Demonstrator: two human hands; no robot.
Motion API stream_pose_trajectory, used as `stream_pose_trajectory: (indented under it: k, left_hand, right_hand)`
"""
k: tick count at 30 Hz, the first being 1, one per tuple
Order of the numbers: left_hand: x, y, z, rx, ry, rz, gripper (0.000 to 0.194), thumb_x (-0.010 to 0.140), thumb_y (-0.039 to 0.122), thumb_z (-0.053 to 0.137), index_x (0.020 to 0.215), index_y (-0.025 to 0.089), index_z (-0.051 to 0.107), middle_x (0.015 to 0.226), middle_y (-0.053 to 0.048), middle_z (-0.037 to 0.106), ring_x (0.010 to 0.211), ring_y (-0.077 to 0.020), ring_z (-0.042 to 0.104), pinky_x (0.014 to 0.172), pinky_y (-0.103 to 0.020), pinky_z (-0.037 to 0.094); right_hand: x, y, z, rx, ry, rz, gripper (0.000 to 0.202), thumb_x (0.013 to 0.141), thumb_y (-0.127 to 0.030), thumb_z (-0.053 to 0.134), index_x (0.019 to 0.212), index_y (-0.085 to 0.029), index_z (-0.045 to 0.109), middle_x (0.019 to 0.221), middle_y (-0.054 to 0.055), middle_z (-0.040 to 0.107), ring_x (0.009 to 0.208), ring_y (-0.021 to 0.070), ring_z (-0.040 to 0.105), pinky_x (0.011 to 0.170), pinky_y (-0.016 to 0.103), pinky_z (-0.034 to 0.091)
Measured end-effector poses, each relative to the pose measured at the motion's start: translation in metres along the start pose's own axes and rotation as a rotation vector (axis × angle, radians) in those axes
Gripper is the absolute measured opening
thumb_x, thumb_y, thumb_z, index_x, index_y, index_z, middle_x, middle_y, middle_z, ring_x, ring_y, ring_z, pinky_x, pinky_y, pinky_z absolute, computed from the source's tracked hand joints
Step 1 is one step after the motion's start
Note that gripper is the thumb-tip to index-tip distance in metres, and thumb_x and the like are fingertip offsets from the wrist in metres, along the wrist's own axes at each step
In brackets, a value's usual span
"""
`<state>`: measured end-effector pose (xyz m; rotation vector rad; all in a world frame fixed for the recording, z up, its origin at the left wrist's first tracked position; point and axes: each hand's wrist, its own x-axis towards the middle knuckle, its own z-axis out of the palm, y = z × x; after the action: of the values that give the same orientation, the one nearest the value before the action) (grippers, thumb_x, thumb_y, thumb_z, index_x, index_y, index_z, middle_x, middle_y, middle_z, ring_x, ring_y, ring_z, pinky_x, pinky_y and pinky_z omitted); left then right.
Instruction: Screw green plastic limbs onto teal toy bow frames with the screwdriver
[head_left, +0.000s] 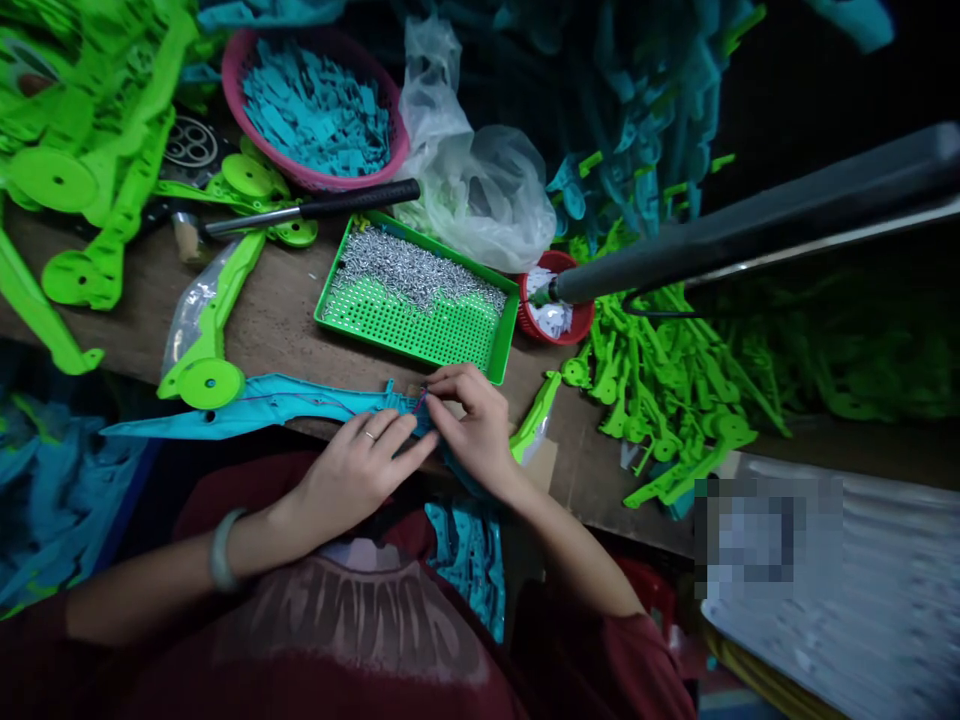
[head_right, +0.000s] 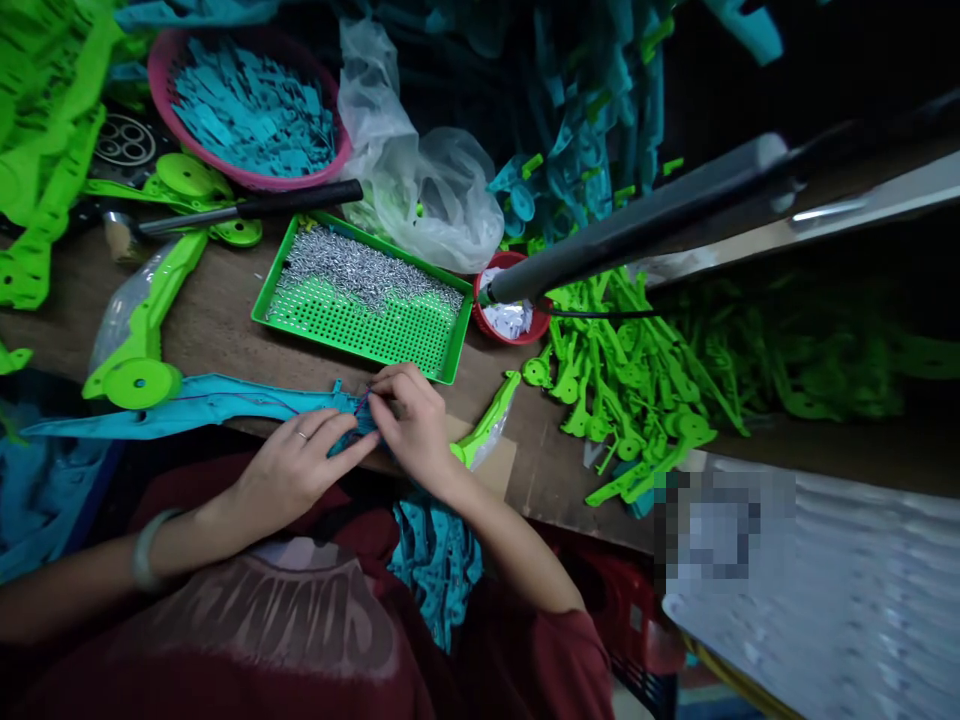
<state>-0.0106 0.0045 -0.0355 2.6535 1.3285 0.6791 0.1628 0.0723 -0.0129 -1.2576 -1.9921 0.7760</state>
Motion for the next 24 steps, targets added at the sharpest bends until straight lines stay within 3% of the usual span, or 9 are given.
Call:
stream_pose_trajectory:
  k: [6,13,18,24]
  left_hand:
    - [-0.001,-0.007,0.001,-0.013,0.093,0.017,0.025,0.094,0.025,0.059,0.107,0.006,0.068,0.106,-0.015,0.069,0.101,-0.0270,0.064,0.084,-0.038,0.055]
    - [-0.018,-0.005,0.004,-0.145,0.249,0.081,0.019,0.088,0.008,0.061,0.107,0.008,0.066,0.103,-0.012,0.073,0.107,-0.0240,0.066,0.096,-0.041,0.053]
    - [-0.021,0.002,0.006,-0.084,0.215,-0.113,0.031,0.089,0.017,0.065,0.119,0.009,0.063,0.124,-0.017,0.067,0.124,-0.0311,0.058,0.107,-0.052,0.044]
    - [-0.019,0.002,0.007,-0.103,0.218,-0.030,0.022,0.090,0.013,0.062,0.112,0.007,0.064,0.116,-0.014,0.071,0.116,-0.0263,0.064,0.102,-0.045,0.048]
  right_hand:
    - [0.001,0.005,0.000,0.002,-0.005,0.008,0.011,0.089,-0.015,0.057,0.080,-0.021,0.061,0.090,0.005,0.064,0.087,0.0174,0.062,0.078,0.035,0.051]
    - [-0.006,0.002,-0.005,0.029,-0.145,0.006,0.008,0.092,-0.017,0.058,0.086,-0.020,0.062,0.084,0.003,0.063,0.083,0.0162,0.059,0.074,0.031,0.049]
    - [-0.008,0.005,-0.005,0.012,-0.232,-0.015,0.010,0.094,-0.019,0.053,0.090,-0.020,0.062,0.091,0.007,0.063,0.092,0.0188,0.059,0.079,0.035,0.051]
    - [-0.006,0.008,-0.007,-0.069,-0.276,-0.077,0.012,0.095,-0.018,0.050,0.093,-0.020,0.062,0.094,0.008,0.061,0.093,0.0189,0.057,0.080,0.035,0.050]
